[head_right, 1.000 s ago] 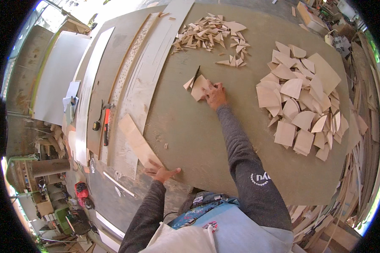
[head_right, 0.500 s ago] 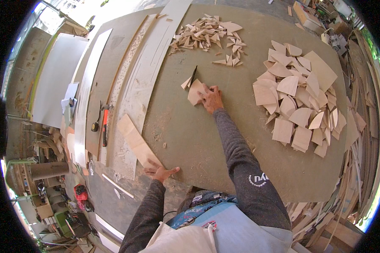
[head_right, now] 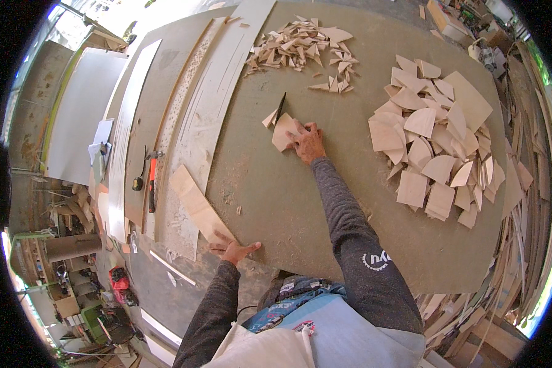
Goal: The person picks up several wooden pieces from a pile and organizes them on a table surface near a fixed saw blade.
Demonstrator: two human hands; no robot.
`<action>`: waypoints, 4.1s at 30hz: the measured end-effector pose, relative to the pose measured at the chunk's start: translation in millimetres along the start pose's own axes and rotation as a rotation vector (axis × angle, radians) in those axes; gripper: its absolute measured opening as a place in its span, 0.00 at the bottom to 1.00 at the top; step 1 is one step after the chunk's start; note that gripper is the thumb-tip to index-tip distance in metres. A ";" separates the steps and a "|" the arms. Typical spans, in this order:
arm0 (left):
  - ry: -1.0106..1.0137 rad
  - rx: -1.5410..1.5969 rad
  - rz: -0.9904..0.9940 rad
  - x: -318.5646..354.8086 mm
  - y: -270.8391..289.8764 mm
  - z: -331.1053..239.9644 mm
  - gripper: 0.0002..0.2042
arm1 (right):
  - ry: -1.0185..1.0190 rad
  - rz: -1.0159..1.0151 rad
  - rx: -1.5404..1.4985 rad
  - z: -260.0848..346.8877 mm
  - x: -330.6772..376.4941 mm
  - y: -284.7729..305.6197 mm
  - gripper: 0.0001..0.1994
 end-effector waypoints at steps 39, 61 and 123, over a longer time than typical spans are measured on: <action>0.015 -0.004 -0.036 -7.7 -3.9 5.5 0.85 | -0.055 -0.014 -0.011 0.6 -1.4 -0.7 0.23; -0.004 0.062 0.002 -6.9 -4.4 4.1 0.85 | -0.118 -0.024 0.012 -1.9 -4.4 -6.1 0.18; -0.046 0.046 -0.003 4.6 0.5 -1.6 0.86 | -0.227 -0.085 -0.054 -0.1 -15.0 0.2 0.19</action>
Point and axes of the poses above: each hand's wrist, its own x-axis away from the middle knuckle, its own y-axis out of the back of the hand, z = x × y, the point moved 5 cm from there along -x, towards the middle knuckle, and after that the axes turned 4 degrees about z, right-handed, at the moved point
